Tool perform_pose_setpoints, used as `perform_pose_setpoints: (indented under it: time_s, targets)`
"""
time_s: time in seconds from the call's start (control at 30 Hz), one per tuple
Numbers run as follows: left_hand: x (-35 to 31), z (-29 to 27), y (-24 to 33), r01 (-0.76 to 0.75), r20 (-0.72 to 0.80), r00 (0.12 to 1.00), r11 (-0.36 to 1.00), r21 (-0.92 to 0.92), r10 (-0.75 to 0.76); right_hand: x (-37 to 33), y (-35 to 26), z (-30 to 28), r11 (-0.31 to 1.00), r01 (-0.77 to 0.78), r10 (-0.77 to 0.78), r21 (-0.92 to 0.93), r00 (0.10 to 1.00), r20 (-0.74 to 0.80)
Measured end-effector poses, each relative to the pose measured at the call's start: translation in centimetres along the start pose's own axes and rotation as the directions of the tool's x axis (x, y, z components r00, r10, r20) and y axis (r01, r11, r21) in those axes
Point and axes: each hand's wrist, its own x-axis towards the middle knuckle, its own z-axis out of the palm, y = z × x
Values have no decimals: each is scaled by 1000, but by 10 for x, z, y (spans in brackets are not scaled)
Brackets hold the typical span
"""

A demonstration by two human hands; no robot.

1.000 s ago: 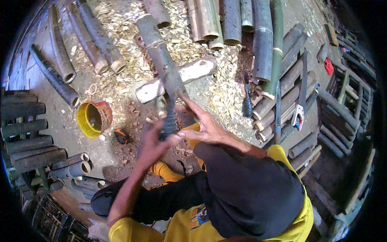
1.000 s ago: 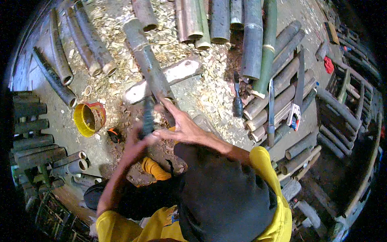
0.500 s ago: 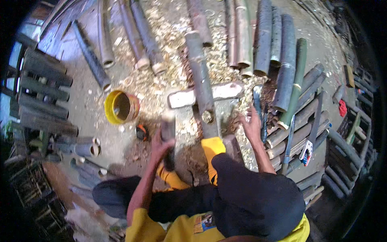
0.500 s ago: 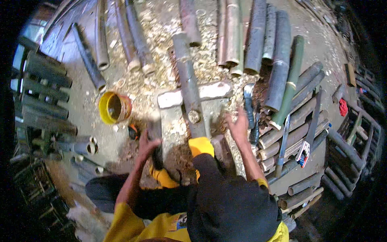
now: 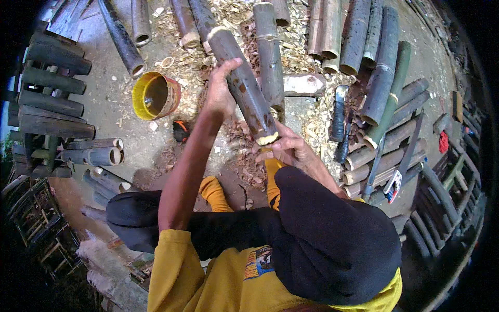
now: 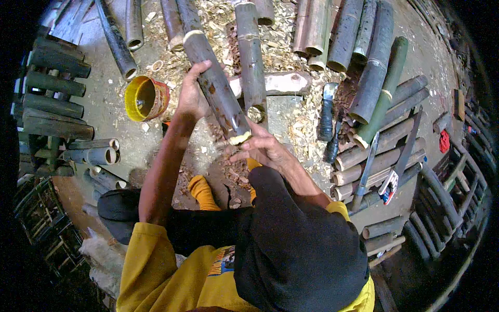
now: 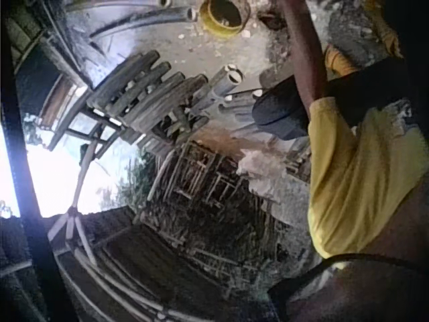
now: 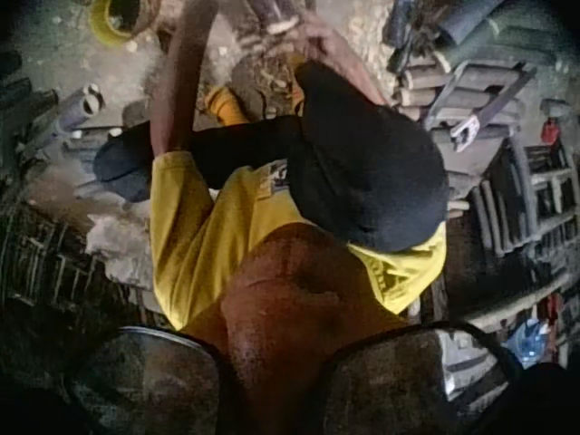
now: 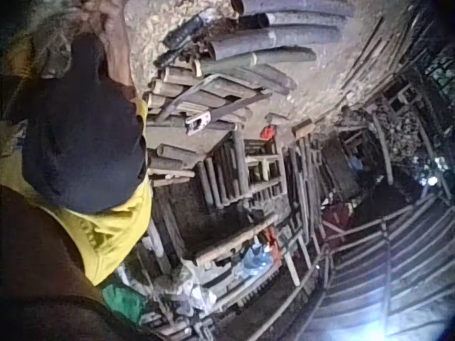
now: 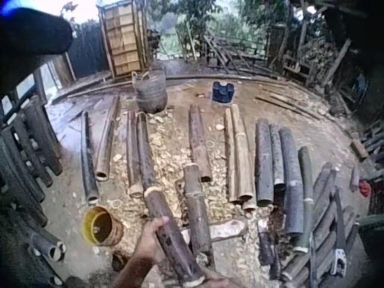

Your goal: The person measures a bamboo pole with a tape measure, cuts a notch into it using a machete, and carves a hole into a pole using a small tool by hand.

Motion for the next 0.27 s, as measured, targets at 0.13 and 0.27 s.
perform_pose_setpoints:
  time_s: [0.13,0.27]
  targets:
    - [3,-1,-2,-190,-20,981,977,91,193,6,6,-12,987,-20,-23,-162,966,-259]
    - [-2,11,-2,-309,20,950,926,217,312,9,4,-28,438,-132,-260,-889,928,-266]
